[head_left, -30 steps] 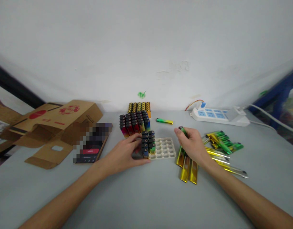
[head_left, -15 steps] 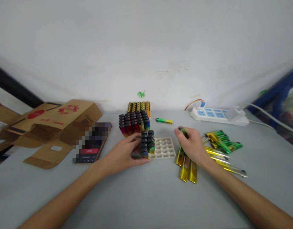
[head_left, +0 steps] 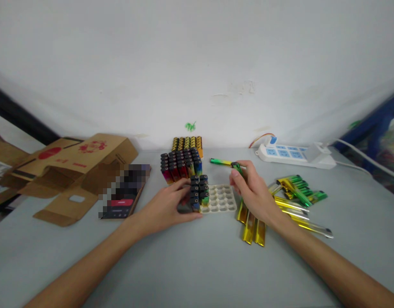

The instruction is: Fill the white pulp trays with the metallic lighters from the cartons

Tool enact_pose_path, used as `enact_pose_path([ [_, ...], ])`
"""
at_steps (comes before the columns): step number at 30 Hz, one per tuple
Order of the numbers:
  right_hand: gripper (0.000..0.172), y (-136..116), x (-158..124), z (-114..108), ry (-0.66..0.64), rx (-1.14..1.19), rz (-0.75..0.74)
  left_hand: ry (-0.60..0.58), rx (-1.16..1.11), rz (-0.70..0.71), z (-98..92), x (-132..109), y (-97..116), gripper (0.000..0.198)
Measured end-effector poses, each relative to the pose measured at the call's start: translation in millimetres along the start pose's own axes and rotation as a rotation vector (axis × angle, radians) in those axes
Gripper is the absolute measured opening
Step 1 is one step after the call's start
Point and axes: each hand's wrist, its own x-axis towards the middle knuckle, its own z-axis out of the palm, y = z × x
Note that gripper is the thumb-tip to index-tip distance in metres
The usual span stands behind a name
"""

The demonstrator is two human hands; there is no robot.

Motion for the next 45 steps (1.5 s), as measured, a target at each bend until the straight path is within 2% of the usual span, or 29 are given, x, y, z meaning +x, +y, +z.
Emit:
enact_pose_path([
  [6,0.019,-10.5,-2.8,-0.2,-0.018,-0.001,-0.236,-0.004,0.004,-0.009,0.2,-0.3,0.0,0.055],
  [14,0.020,-20.7,-7.3,-3.1,-0.180,0.069,-0.352,0.009,-0.002,0.003,2.2,-0.9,-1.0,0.051],
  [21,0.019,-15.1,-10.3,5.0,-0.233,-0.061,-0.493,-0.008,-0.019,-0.001,-0.1,0.5,1.1,0.046],
  [29,0.025,-13.8,-16.1,14.5,-0.227,-0.166,-0.525,0.002,-0.034,0.028,0.1,1.4,1.1,0.043],
  [34,0.026,-23.7,-16.6,18.3,-0.168,-0.336,-0.582,0.005,-0.042,0.028,0.7,1.1,1.3,0.043],
  [38,0.030,-25.6,-17.9,21.9,-0.180,-0.474,-0.587,0.011,-0.011,0.033,2.0,0.6,-0.4,0.045],
  [42,0.039,-21.4,-11.1,11.0,-0.196,-0.401,-0.521,0.029,0.008,0.036,2.8,0.5,-2.4,0.047],
  [45,0.033,-8.2,3.0,-4.4,-0.094,-0.382,-0.416,0.008,0.010,0.002,2.8,0.6,-2.4,0.049],
])
